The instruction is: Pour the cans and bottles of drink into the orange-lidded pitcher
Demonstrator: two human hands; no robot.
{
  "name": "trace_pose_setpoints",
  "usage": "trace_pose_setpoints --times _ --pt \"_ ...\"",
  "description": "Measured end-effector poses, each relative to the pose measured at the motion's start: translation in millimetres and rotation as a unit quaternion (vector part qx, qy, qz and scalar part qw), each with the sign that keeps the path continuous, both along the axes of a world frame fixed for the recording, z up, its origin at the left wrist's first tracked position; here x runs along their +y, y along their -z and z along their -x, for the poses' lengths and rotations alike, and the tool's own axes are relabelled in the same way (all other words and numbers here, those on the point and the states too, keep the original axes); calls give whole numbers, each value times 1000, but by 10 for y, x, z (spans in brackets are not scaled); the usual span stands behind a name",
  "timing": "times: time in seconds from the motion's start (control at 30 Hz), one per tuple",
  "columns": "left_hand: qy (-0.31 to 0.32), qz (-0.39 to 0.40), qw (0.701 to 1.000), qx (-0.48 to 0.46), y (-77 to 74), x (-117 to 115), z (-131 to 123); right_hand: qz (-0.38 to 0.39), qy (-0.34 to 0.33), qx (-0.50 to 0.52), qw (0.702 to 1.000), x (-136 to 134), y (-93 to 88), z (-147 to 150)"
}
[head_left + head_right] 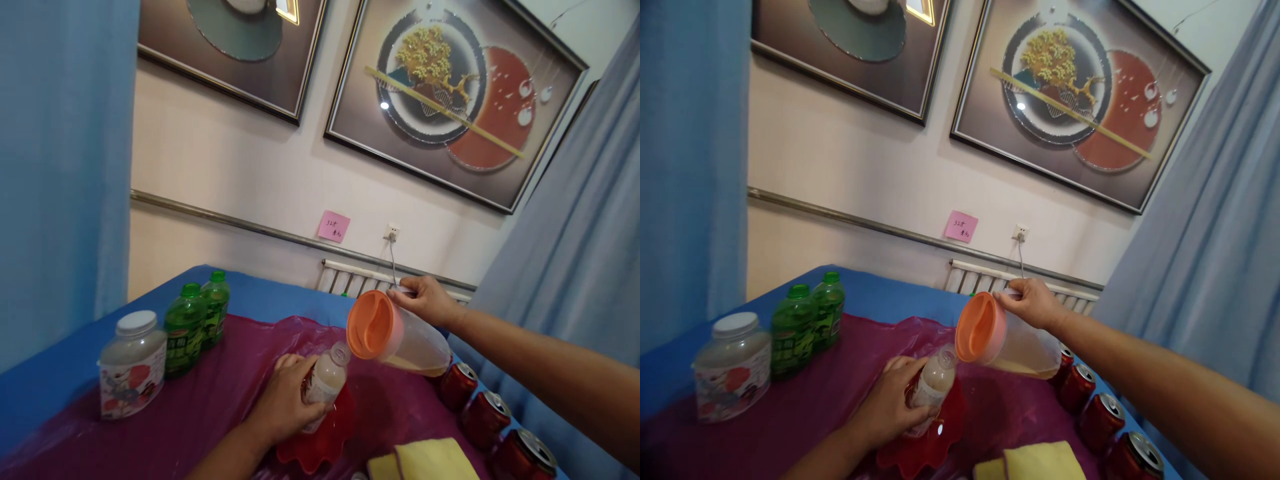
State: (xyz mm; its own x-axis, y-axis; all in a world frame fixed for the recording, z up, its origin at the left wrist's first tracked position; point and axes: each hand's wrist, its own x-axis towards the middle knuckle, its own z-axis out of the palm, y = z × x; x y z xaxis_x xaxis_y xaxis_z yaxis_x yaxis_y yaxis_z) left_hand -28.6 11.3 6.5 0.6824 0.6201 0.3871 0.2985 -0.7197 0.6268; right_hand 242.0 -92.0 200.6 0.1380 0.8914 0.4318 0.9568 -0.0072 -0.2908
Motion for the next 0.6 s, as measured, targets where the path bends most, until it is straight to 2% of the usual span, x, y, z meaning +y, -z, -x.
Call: trace_pose_setpoints --times 0.6 --pt "2 0 1000 2 -15 -15 -11 -4 3 -25 1000 -31 -4 -7"
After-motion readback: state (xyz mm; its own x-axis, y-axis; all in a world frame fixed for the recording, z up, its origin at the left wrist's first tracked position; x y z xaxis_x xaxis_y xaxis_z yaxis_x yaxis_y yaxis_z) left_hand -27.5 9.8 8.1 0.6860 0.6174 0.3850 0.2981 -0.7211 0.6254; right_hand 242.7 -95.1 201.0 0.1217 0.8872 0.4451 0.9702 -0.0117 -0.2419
